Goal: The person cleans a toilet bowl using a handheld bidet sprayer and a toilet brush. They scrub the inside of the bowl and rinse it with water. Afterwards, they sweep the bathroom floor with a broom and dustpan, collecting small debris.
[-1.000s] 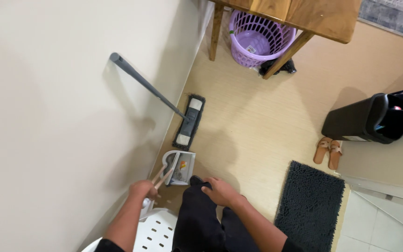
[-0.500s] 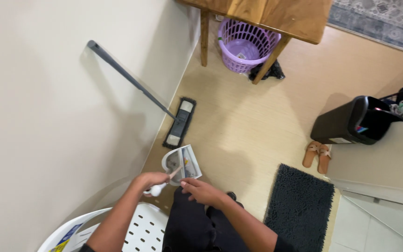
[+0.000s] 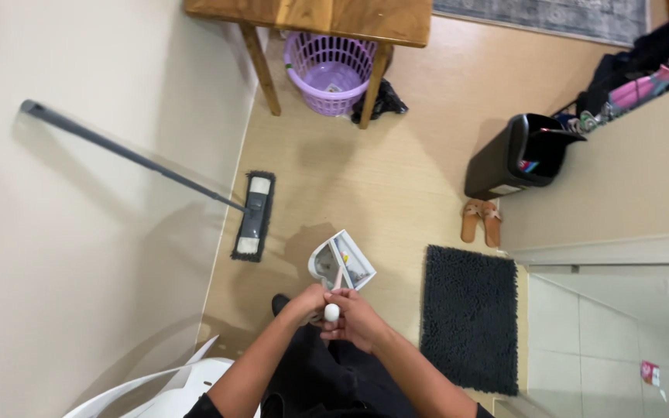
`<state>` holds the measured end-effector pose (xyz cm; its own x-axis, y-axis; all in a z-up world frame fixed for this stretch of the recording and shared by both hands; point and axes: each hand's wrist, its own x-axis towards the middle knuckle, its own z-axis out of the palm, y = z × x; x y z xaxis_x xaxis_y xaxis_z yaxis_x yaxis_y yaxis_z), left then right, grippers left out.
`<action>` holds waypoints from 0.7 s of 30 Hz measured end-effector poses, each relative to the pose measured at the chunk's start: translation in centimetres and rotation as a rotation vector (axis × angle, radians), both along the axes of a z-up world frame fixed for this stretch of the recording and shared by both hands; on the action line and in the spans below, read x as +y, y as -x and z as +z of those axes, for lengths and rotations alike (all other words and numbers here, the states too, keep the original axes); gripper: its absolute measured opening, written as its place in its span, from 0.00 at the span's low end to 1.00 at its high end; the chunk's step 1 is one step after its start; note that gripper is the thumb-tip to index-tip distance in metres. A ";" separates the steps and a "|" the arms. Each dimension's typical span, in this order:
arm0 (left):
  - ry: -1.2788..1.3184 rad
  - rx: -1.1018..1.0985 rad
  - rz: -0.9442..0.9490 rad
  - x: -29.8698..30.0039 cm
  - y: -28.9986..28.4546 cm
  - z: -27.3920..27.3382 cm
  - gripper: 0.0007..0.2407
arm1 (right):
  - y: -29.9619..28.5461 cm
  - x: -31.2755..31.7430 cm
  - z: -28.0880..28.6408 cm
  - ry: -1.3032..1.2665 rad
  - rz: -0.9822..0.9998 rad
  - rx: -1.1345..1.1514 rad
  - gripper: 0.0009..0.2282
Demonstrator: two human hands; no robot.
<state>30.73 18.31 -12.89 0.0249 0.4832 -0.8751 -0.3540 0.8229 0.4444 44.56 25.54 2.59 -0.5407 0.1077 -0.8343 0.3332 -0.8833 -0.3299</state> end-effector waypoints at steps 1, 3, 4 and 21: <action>-0.004 0.002 -0.020 0.7 -0.5 -0.7 0.11 | -0.5 0.3 -0.2 -0.004 -0.020 0.002 0.15; -0.035 0.042 -0.052 2.3 -1.1 -2.1 0.10 | -1.2 1.2 -0.5 -0.056 -0.081 0.012 0.14; -0.041 0.044 -0.075 3.0 -1.3 -2.7 0.10 | -1.4 1.6 -0.4 -0.062 -0.105 0.014 0.14; -0.204 0.398 -1.027 14.1 0.6 -1.0 0.06 | -0.1 5.7 4.4 -0.147 -0.453 -0.183 0.09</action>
